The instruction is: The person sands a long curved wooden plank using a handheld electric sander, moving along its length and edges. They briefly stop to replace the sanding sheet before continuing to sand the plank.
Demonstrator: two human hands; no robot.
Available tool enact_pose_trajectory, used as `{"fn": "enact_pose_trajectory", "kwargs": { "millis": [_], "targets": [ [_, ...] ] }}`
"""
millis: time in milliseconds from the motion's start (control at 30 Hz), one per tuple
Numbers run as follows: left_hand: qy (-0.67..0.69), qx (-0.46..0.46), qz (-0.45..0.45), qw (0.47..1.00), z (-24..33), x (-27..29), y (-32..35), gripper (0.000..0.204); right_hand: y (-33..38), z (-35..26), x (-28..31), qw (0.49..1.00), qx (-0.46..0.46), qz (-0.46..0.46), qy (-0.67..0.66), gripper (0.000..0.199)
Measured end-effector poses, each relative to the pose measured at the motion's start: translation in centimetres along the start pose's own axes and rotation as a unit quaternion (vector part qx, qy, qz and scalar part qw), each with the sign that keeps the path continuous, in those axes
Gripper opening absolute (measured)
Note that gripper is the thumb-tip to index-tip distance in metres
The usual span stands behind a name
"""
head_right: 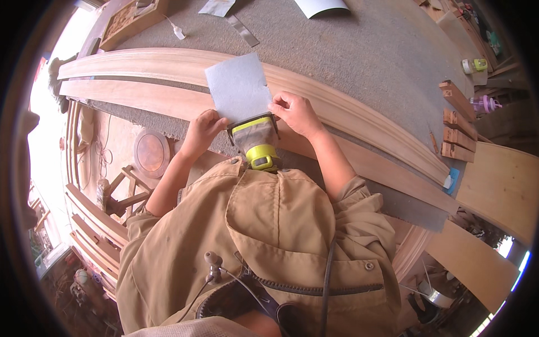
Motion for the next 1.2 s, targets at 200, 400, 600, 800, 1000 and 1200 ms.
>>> {"fn": "enact_pose_trajectory", "kwargs": {
  "millis": [200, 400, 600, 800, 1000, 1200],
  "targets": [
    [0.060, 0.013, -0.021, 0.998, -1.0, -0.4, 0.1, 0.027, 0.0, -0.1, 0.1, 1.000, -0.007, 0.003, 0.000, 0.016],
    [0.227, 0.075, -0.138, 0.961, -2.1, -1.4, 1.6, 0.043, 0.1, -0.1, 0.3, 0.999, -0.024, -0.023, 0.003, 0.014],
    [0.200, 0.019, -0.109, 0.974, -2.7, -3.3, 3.6, 0.049, 0.2, 0.0, -0.3, 1.000, -0.007, 0.005, -0.025, 0.015],
    [0.057, -0.005, -0.041, 0.997, -2.3, -3.9, 3.9, 0.045, 1.1, 0.1, -0.9, 0.996, 0.021, 0.072, 0.052, 0.015],
    [-0.011, -0.039, 0.024, 0.999, -3.8, -3.5, 3.8, 0.048, 7.9, -0.1, -3.1, 0.990, -0.048, 0.129, -0.038, 0.020],
    [-0.137, -0.218, 0.152, 0.954, 3.0, 0.3, 3.2, 0.066, 13.2, 0.8, -3.5, 0.975, -0.163, -0.051, -0.145, 0.036]
  ]
}}
Point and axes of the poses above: each hand's wrist, its own y-axis away from the middle knuckle, its own x-axis out of the back of the hand, z = x × y, the point moved 1 cm from there along -y, towards the middle knuckle, and after that the axes turned 10 degrees about x, right-handed, at the moved point
